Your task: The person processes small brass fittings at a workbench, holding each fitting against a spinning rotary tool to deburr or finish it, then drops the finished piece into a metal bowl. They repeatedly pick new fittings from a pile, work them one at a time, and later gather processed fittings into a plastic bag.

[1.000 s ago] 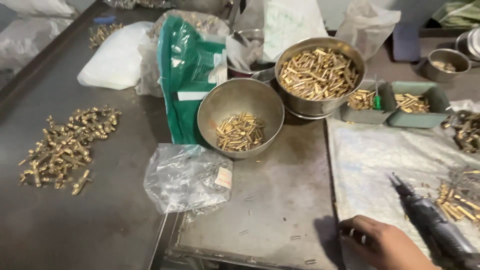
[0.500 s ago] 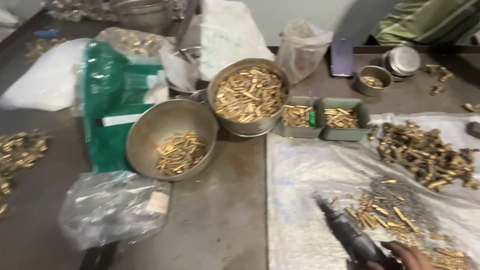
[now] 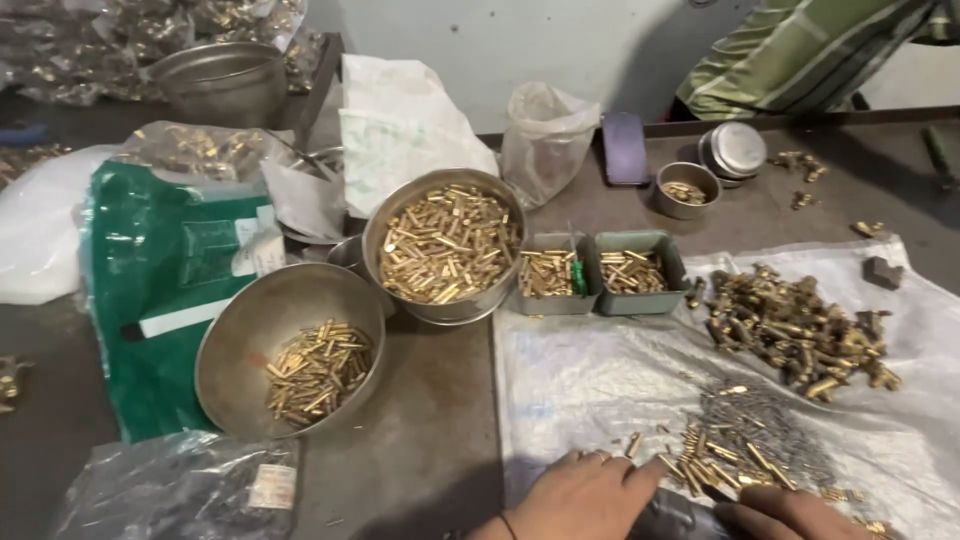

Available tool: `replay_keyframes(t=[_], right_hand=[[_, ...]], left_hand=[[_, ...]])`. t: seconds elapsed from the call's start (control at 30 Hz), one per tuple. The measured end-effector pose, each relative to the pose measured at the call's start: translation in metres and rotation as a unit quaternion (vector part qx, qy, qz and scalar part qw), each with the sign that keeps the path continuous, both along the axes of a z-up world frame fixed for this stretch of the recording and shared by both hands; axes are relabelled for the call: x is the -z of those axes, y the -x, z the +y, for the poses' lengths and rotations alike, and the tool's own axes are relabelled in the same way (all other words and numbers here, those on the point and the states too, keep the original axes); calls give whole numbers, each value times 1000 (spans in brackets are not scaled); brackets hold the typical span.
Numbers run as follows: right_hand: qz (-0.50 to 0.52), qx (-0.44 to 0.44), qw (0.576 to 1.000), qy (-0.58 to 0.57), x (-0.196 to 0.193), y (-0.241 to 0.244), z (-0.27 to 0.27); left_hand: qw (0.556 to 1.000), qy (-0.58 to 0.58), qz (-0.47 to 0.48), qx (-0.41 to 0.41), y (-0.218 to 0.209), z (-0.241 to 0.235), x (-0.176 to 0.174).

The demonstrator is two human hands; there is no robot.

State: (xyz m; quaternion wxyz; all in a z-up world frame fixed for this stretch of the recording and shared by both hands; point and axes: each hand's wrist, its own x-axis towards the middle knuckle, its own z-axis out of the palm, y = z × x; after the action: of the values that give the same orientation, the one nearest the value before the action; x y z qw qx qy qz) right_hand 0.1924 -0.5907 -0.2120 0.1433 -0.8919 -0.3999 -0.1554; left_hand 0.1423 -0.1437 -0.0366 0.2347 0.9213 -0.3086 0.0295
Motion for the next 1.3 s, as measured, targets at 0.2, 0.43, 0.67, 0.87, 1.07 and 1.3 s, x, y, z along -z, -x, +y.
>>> replay_keyframes(t=[0.2, 0.43, 0.67, 0.87, 1.07, 1.3], right_hand=[[-65, -187, 980, 33, -143, -63, 105], [-84, -25, 995, -53, -122, -59, 151], [25, -40, 997, -55, -64, -26, 154], [126, 22, 992, -9, 60, 3, 82], [232, 58, 971, 13, 38, 18, 61], [311, 129, 941, 29, -18, 47, 110]], left_hand=[[971, 128, 190, -62, 23, 48, 3], [722, 513, 108, -450, 77, 185, -19], [526, 389, -7, -756, 186, 415, 0], [693, 322, 29, -645, 203, 620, 137], [833, 229, 33, -502, 119, 666, 189], [940, 105, 8, -326, 29, 638, 249]])
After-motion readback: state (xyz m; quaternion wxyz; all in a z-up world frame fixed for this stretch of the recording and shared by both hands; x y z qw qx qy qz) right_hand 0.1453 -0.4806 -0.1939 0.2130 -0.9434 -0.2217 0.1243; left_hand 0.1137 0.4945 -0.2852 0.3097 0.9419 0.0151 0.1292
